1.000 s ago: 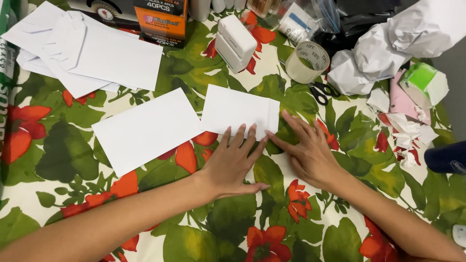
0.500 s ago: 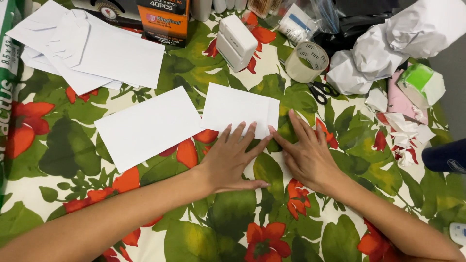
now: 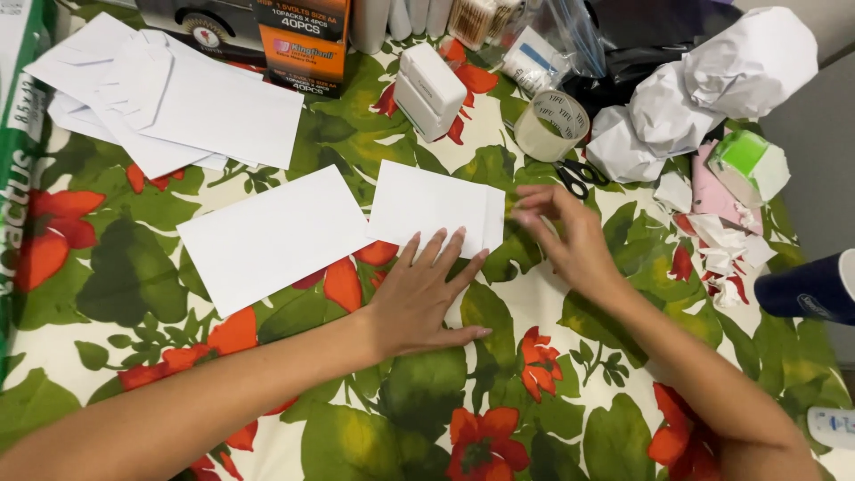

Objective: Folding rectangular pieces of white paper into small envelopes on a table.

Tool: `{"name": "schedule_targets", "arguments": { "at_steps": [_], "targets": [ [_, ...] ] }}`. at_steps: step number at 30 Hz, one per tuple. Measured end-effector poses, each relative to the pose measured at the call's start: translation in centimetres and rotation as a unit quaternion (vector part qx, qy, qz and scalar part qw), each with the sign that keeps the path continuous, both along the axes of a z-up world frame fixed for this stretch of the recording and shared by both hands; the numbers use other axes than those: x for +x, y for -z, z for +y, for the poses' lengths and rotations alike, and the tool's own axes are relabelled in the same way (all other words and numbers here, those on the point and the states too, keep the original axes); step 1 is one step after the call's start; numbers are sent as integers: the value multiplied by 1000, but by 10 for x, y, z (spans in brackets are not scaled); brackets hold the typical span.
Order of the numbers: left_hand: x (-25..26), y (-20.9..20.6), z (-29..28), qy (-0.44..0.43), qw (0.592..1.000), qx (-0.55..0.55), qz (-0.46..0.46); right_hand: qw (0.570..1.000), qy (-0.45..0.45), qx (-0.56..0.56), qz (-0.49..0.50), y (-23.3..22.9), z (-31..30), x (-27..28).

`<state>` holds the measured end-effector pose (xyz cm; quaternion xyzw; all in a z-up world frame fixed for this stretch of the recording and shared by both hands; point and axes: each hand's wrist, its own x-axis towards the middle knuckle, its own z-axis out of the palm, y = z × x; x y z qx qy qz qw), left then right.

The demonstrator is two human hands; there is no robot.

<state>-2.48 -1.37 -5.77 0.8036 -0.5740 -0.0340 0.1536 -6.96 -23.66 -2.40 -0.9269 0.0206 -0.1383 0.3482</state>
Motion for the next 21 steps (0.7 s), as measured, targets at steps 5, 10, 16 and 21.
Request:
{"name": "schedule_targets", "arguments": {
  "at_steps": [5, 10, 16, 21],
  "targets": [
    [-1, -9, 6, 4, 1000, -11, 4, 994, 4, -100, 41, 10, -17, 33],
    [-2, -2, 5, -2, 999, -39, -11, 992, -5, -77, 104, 8, -20, 47],
    [5, -7, -2, -45, 968, -224, -104, 959, -55, 250, 123, -41, 12, 35],
    [27, -61, 10, -119, 938, -310, -97, 983, -111, 138, 40, -84, 44, 15]
  ]
}}
